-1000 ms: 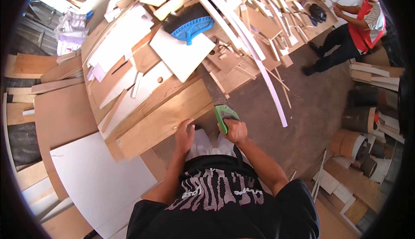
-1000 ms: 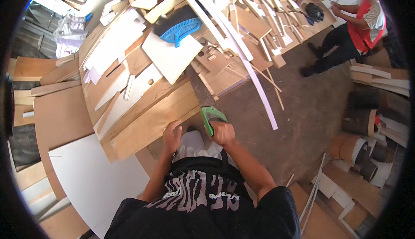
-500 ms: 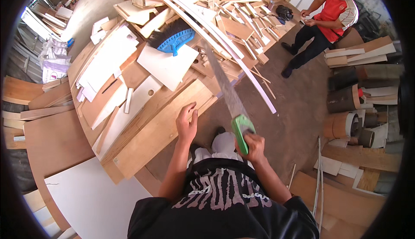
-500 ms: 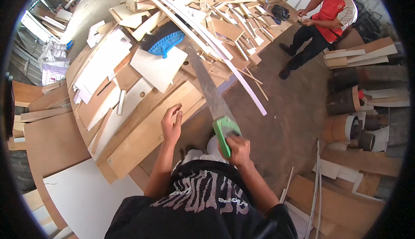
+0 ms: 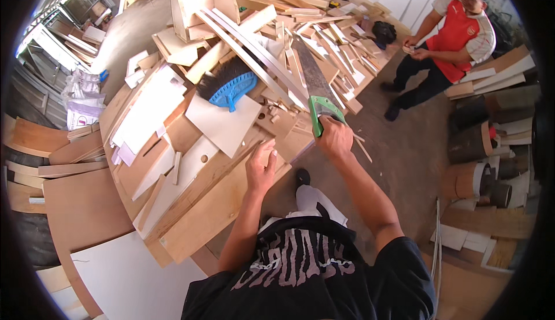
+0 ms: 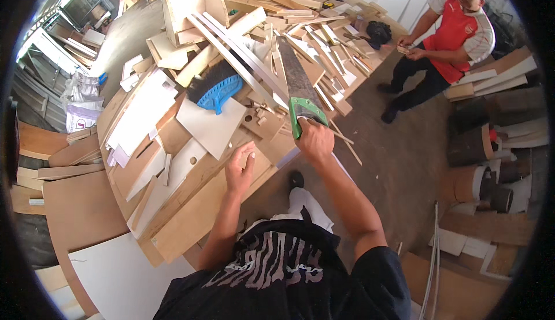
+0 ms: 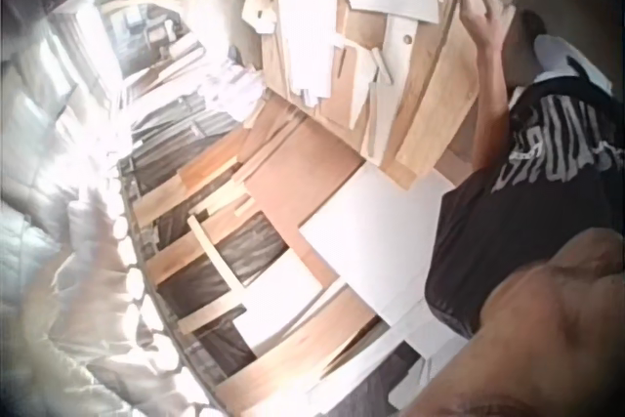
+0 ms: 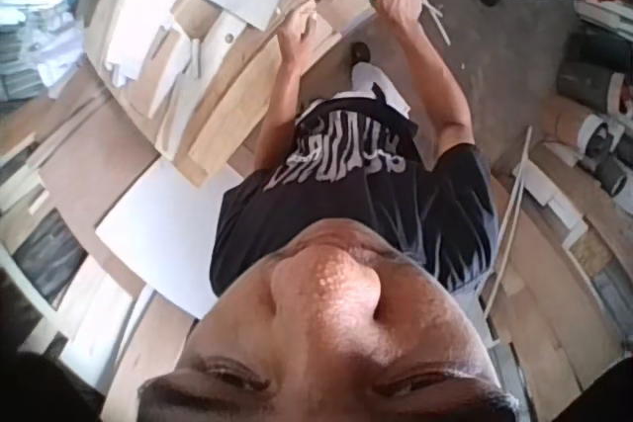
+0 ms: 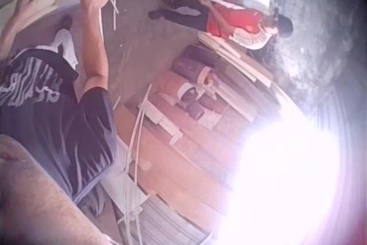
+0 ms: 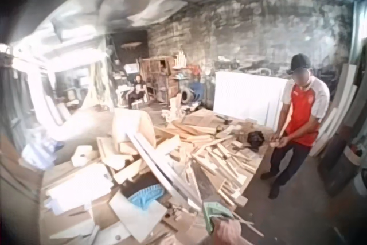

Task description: The person saws a wooden board with a handsaw, marks wood pieces using a blade, and handles and aligns various wooden boards and strips on a workbench.

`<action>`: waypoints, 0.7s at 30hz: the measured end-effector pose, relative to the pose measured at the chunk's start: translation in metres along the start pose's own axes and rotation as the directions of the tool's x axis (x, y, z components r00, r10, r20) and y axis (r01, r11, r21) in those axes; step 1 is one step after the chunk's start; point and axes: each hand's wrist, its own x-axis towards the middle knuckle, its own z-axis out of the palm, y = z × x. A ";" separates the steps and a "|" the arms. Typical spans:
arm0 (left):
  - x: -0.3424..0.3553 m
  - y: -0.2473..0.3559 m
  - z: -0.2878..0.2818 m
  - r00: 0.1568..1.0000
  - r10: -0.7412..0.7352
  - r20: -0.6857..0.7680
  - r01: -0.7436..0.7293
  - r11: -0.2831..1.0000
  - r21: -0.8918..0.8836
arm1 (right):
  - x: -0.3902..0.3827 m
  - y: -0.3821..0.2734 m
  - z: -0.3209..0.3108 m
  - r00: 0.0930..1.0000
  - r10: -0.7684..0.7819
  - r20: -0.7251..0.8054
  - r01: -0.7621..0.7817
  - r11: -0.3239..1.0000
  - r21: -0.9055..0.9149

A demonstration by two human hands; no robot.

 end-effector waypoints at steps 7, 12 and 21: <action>0.052 -0.017 0.034 0.992 -0.107 -0.065 0.108 0.994 0.016 | 0.082 0.037 0.054 0.979 -0.022 0.202 0.024 1.000 -0.004; 0.062 -0.023 0.044 0.992 -0.087 -0.090 0.097 0.989 0.114 | 0.110 0.031 0.076 0.973 -0.077 0.216 0.066 0.996 0.059; 0.044 -0.031 0.033 0.983 -0.116 -0.144 0.133 0.984 0.115 | 0.107 0.023 0.098 0.975 -0.052 0.215 0.050 0.999 0.012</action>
